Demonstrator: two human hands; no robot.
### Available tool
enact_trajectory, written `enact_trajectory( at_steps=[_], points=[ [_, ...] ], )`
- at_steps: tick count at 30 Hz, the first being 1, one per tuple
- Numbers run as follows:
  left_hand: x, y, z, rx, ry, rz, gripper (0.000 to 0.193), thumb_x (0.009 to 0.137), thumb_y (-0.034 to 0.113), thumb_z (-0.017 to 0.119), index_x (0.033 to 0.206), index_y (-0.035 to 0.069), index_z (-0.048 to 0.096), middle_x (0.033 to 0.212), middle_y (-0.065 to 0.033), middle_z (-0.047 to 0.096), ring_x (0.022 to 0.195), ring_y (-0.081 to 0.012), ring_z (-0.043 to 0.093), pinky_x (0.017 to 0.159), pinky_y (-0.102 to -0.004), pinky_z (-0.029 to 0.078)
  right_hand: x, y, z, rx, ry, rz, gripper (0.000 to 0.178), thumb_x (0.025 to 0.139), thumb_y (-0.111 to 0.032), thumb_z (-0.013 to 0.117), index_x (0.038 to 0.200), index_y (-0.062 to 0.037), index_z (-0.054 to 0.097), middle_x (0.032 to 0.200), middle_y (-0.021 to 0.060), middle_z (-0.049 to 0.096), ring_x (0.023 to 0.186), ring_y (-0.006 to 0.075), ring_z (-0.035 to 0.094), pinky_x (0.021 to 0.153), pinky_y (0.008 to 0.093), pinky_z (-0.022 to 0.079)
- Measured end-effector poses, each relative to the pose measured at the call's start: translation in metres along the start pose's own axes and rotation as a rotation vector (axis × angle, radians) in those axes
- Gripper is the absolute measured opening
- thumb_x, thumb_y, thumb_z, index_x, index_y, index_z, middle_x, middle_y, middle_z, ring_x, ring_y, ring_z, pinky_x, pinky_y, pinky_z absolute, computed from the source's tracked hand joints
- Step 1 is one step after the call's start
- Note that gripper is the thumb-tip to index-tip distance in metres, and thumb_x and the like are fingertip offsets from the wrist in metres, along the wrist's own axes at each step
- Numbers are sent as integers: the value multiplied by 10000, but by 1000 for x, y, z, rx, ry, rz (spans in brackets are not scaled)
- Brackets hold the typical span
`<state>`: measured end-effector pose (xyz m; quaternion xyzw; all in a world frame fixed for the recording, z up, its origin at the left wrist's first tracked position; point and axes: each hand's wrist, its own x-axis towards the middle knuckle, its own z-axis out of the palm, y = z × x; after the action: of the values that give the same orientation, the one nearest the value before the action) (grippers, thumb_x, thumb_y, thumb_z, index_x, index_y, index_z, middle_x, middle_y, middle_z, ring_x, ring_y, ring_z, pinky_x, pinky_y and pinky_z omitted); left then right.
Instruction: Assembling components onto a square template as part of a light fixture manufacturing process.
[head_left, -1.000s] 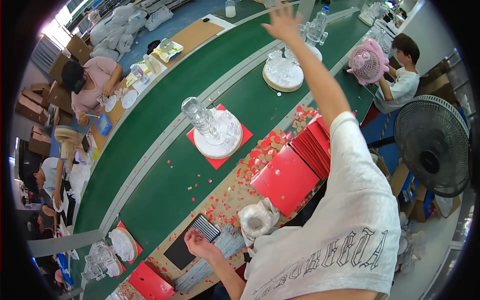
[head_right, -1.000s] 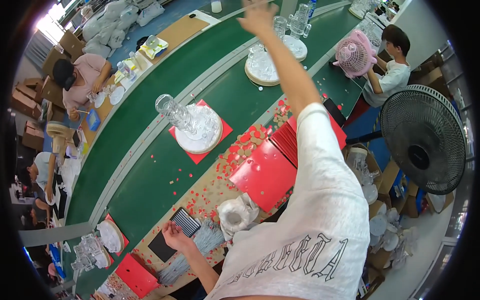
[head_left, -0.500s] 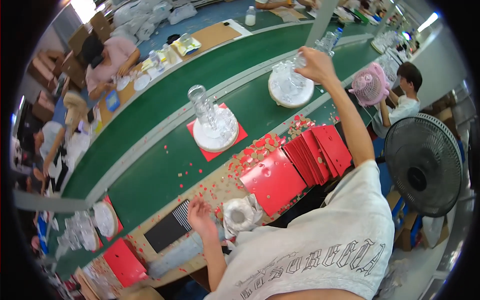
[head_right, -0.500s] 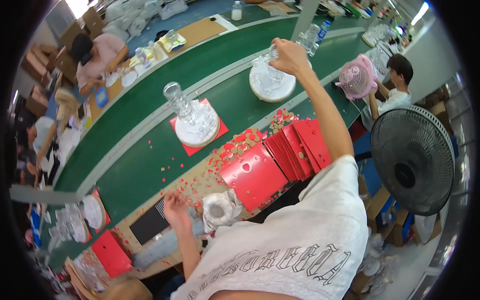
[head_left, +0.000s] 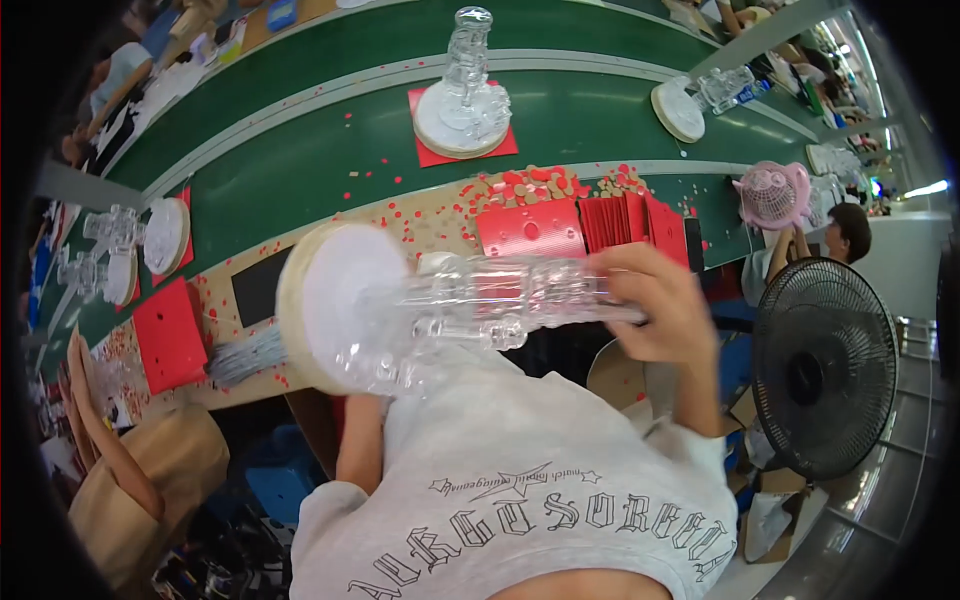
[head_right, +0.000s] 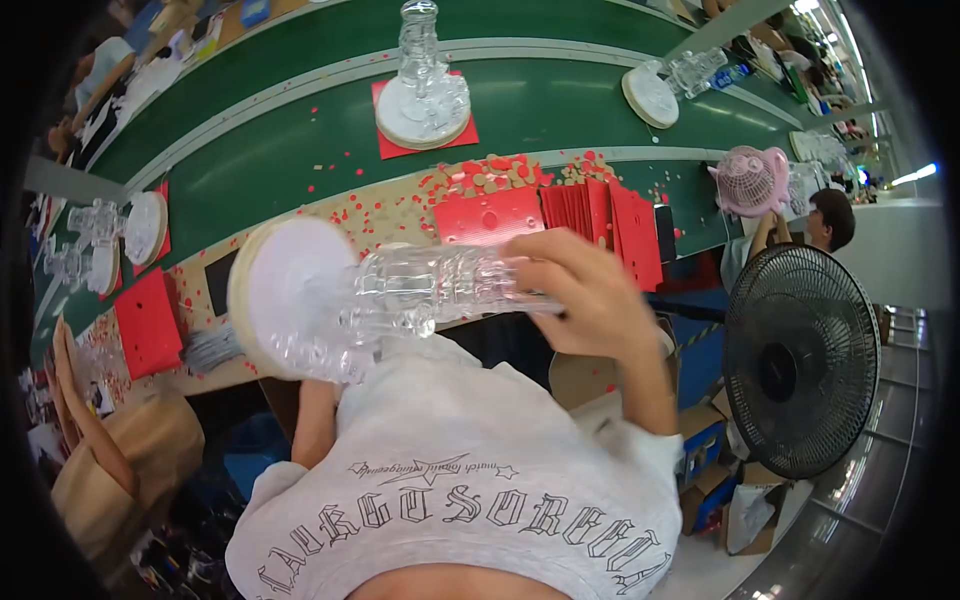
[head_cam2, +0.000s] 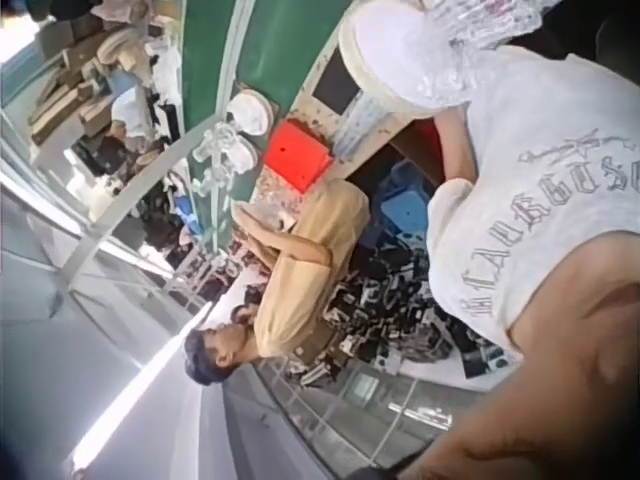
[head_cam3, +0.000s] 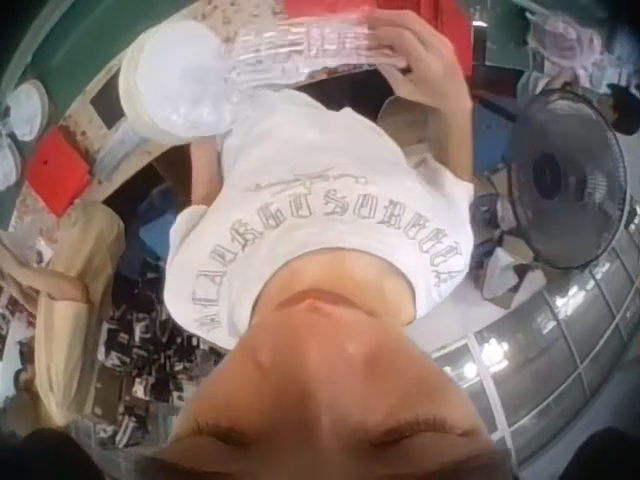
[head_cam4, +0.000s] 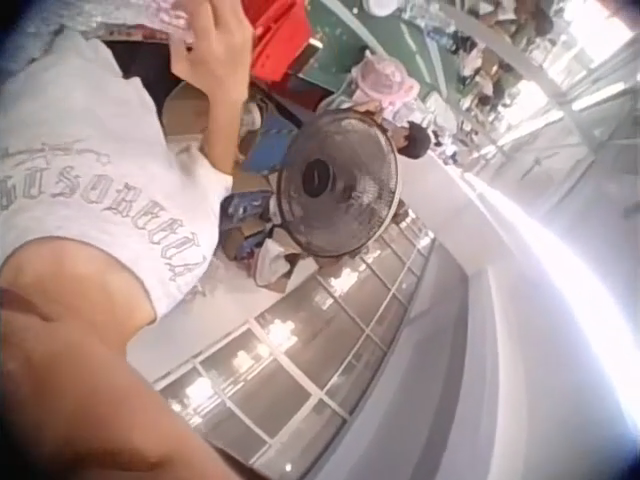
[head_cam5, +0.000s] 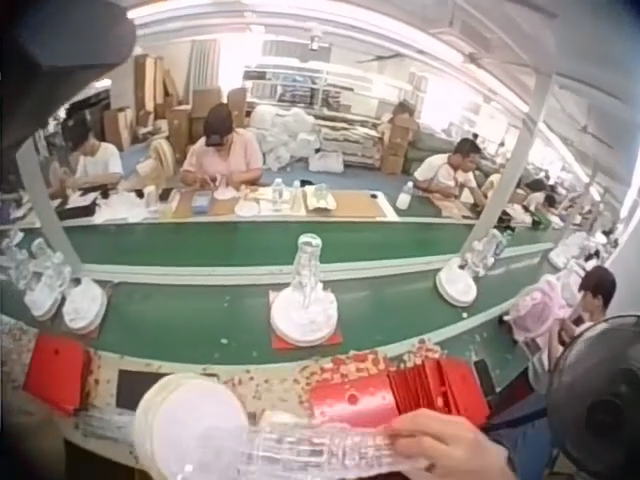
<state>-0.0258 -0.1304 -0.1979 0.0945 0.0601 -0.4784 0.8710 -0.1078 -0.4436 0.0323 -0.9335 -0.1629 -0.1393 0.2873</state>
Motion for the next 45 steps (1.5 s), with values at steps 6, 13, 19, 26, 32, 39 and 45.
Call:
enact_trajectory(
  at_steps=[6,13,19,26,32,39,45],
  points=[
    [-92,140,-31,960,572,452,598,1026,311,579,1527,27,418,1545,-160,459,1388,-283,468,1145,-483,367,-44,65,214,110,55,294,600,666,65,693,1245,-53,590,1119,190,641,1066,408,624,916,457,524],
    [-87,129,23,1213,773,790,468,905,35,722,1358,-24,619,1494,-190,512,1342,-233,508,1124,-329,377,-42,64,329,195,75,338,761,624,-41,840,1337,-74,575,1407,193,542,1373,385,448,1116,480,407],
    [-50,82,70,887,772,896,449,847,-54,674,1295,-31,655,1496,-137,523,1328,-233,524,1124,-336,388,-55,91,270,25,258,558,555,764,-45,732,1310,-98,644,1487,204,497,1381,424,437,1148,510,369],
    [-4,16,121,882,635,1005,391,867,-85,547,1241,3,617,1604,-144,363,1441,-273,387,1185,-388,296,29,-62,137,-4,176,-139,488,832,-309,742,1281,-127,685,1374,78,636,1234,283,609,978,431,472],
    [-28,18,112,773,606,862,238,1005,196,498,1132,19,594,1257,-141,605,1162,-205,582,1055,-352,423,23,-61,140,-226,101,-94,535,754,-382,792,1264,-237,713,1375,1,645,1217,239,624,903,388,471],
    [-74,47,143,1128,252,-29,220,1026,179,587,1040,-28,662,963,-64,700,846,-126,660,813,-284,533,18,-66,144,-280,51,-150,478,798,-272,776,1269,-248,700,1366,-27,632,1205,167,602,844,331,463],
    [-77,51,144,1544,475,458,181,937,66,678,777,-10,642,623,12,576,536,-63,476,497,-271,361,13,-69,147,-141,63,-83,606,731,-219,772,1315,-95,671,1352,33,657,1226,197,622,908,353,473]
  ],
)
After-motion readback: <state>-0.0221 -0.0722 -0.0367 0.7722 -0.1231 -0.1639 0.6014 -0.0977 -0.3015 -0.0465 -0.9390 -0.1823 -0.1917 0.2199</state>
